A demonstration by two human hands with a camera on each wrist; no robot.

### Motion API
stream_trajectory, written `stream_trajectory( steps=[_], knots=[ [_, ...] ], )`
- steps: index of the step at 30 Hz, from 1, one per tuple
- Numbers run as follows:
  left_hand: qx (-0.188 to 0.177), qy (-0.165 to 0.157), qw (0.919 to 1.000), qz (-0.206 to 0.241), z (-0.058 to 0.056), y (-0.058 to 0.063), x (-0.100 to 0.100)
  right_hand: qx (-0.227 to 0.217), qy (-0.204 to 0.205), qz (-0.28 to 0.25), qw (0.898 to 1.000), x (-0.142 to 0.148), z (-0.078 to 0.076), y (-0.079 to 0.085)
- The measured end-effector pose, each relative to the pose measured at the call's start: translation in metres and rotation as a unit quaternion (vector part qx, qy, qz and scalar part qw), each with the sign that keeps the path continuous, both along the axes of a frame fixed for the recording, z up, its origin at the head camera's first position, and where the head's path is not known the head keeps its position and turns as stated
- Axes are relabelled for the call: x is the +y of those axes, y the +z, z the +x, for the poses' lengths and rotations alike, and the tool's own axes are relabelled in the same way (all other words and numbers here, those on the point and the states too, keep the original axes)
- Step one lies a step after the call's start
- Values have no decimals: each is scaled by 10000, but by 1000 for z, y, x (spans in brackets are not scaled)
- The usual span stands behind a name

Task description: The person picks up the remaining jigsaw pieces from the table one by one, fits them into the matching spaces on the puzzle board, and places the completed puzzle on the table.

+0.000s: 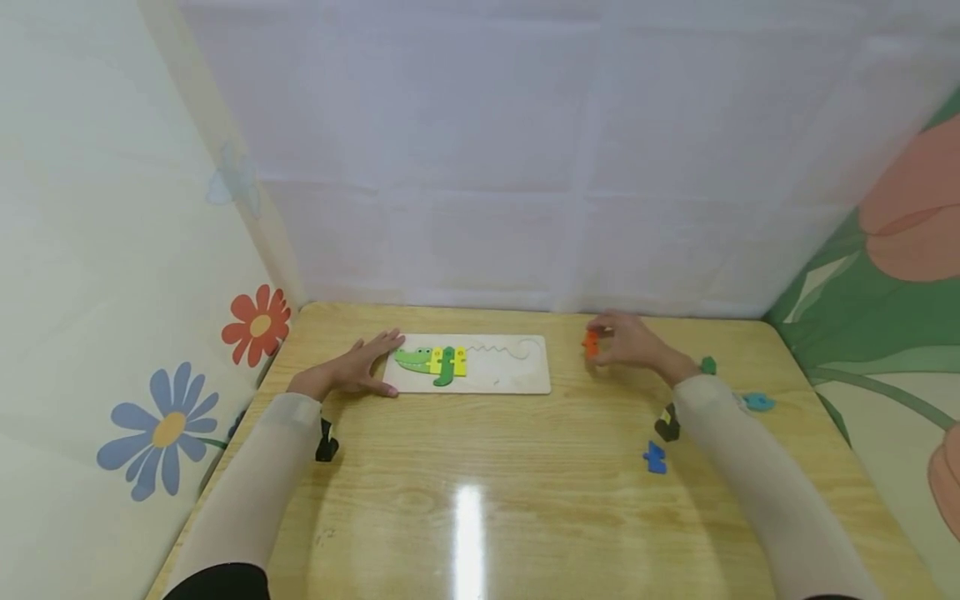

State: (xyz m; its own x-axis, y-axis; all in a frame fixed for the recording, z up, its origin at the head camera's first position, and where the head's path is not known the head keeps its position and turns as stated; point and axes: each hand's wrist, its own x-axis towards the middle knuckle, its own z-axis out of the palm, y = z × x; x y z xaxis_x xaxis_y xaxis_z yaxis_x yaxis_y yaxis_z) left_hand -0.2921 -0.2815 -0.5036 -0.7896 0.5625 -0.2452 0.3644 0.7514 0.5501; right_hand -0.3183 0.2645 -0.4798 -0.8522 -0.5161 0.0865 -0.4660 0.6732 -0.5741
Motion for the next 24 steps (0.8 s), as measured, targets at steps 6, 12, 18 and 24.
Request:
stream_trajectory(
  steps=[6,12,18,24],
  knots=[
    [19,12,10000,-28,-1,-2,-1,-32,11,15,10000,-5,2,2],
    [7,34,10000,-5,-1,-2,-1,103,260,-265,9993,-13,1,1],
    [56,29,10000,-15,-1,-3,-2,176,517,-464,9974,-23,-1,-2],
    [49,9,10000,-40,-1,-4,-2,221,713,-533,9958,-34,-2,-4]
  ],
)
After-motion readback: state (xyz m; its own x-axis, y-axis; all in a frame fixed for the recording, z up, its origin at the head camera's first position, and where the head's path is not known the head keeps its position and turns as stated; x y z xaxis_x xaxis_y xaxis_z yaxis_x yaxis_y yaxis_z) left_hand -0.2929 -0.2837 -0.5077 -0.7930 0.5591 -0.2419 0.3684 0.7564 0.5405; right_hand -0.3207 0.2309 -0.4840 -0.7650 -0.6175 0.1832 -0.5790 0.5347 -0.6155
